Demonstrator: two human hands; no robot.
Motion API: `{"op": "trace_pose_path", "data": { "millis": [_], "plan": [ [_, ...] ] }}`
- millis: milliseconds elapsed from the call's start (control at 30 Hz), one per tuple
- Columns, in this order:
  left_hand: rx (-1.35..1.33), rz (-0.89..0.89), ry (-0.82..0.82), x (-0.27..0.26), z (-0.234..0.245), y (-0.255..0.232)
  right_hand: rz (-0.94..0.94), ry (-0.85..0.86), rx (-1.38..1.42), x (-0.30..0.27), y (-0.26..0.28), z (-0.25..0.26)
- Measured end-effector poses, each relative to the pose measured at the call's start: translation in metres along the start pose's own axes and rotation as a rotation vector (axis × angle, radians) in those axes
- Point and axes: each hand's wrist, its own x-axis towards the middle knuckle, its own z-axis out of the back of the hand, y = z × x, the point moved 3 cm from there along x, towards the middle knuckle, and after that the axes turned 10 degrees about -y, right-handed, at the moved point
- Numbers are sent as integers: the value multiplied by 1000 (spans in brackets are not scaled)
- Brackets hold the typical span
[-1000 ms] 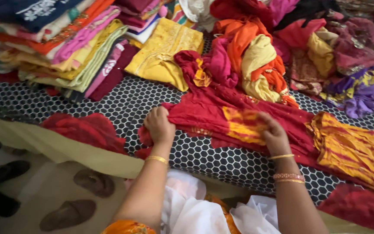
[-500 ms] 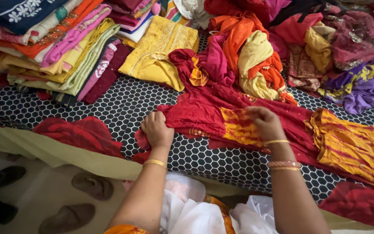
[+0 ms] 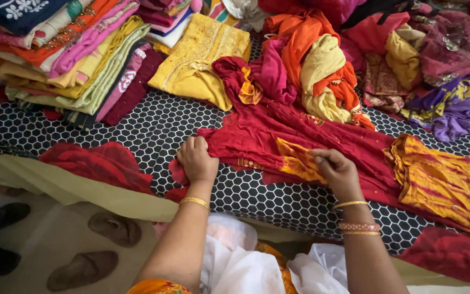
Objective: The person folds a red and yellow patterned garment on a bed. They smooth the fabric, align edges, and fold it into a compact rectangle, placing it among other folded clothes.
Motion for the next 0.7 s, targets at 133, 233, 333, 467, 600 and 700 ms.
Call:
{"op": "trace_pose_path", "data": {
  "millis": [133,233,333,467,600,700],
  "plan": [
    [-1,-8,1,0,2,1,-186,-47,158,9,-12,0],
    [-35,-11,-15,0,3,2,-265,-210,252,28,-26,10],
    [-15,18,22,1,1,1,-223,-185,321,49,-45,17],
    [-15,22,3,-1,2,3,-224,-117,387,58,-69,19],
    [-19,7,-15,1,1,2,-236,-120,235,58,-56,22],
    [-23,6,2,0,1,1,-91,-119,223,56,-19,21]
  ]
}}
